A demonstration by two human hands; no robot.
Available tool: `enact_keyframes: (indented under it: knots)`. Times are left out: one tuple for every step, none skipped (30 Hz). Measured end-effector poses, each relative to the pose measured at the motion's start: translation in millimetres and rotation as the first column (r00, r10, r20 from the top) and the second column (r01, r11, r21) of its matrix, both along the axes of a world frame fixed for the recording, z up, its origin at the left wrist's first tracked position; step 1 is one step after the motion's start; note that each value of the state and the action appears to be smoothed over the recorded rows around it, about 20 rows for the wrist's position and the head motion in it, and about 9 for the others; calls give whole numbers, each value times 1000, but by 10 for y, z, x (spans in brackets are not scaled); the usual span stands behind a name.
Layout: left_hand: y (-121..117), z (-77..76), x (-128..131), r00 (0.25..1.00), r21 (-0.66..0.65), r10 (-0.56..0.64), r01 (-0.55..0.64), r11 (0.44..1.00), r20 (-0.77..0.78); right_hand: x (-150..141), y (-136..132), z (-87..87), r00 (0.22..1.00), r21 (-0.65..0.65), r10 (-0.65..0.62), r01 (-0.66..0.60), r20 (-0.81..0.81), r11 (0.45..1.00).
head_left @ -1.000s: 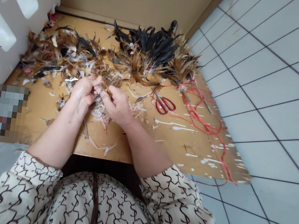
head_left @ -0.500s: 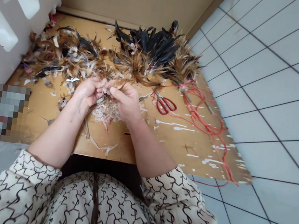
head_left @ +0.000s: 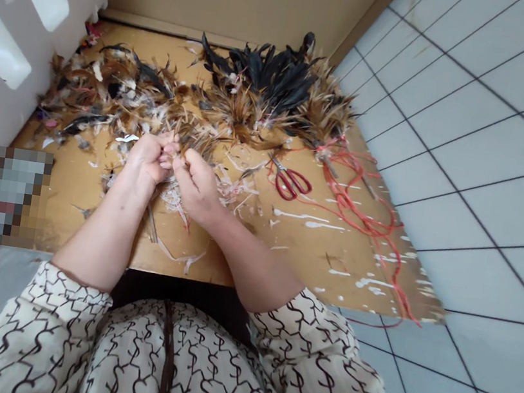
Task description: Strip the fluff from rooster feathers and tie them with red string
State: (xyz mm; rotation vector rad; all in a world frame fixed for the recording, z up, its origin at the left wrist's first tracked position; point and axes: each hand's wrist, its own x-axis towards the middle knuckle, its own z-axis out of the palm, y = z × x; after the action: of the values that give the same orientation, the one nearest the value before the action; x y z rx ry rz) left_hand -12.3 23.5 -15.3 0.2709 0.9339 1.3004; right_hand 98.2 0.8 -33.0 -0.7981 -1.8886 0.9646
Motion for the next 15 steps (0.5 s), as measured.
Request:
enact_keyframes:
  knots:
    - [6,-7,-3,1000,3,11,-11,1000,1,4,-9,-8,999,50,-2,1,36,999]
    - [12,-13,-6,1000,3,28,-28,1000,0,9,-16,-17,998,97,-4,-2,68,995]
    - [17,-15,-7,999,-1,48,-48,999,-3,14,-23,-27,995,139,-6,-8,99,990]
    - [21,-13,-8,998,-6,69,-69,998,-7,18,-30,-37,992,174,-12,-10,128,985]
    - [22,-6,-9,996,-10,88,-88,996,-9,20,-36,-47,987,204,-21,-12,157,979]
    - [21,4,-8,995,-14,101,-102,995,-10,20,-41,-57,983,229,-30,-13,182,973]
    - [17,17,-7,994,-20,111,-111,994,-11,18,-44,-67,978,252,-38,-15,205,968]
    - [11,31,-3,993,-26,116,-116,993,-10,15,-45,-78,974,273,-43,-20,224,962]
    - [4,44,4,994,-33,113,-113,993,-9,12,-42,-88,970,293,-47,-26,239,956]
    - [-4,54,15,994,-41,106,-106,993,-6,9,-37,-97,966,310,-49,-34,254,950]
    - [-11,61,27,995,-49,96,-96,994,-1,9,-30,-106,963,327,-50,-41,267,944]
    - [-16,62,40,996,-55,85,-85,995,6,10,-24,-112,959,341,-51,-50,280,939]
    - [-18,60,47,997,-58,79,-78,995,13,13,-21,-116,955,352,-51,-58,292,934]
    - [-18,57,45,997,-61,69,-68,996,22,17,-25,-117,951,362,-52,-65,304,930]
    - [-15,56,27,998,-64,56,-54,996,36,21,-38,-114,948,369,-55,-69,314,927]
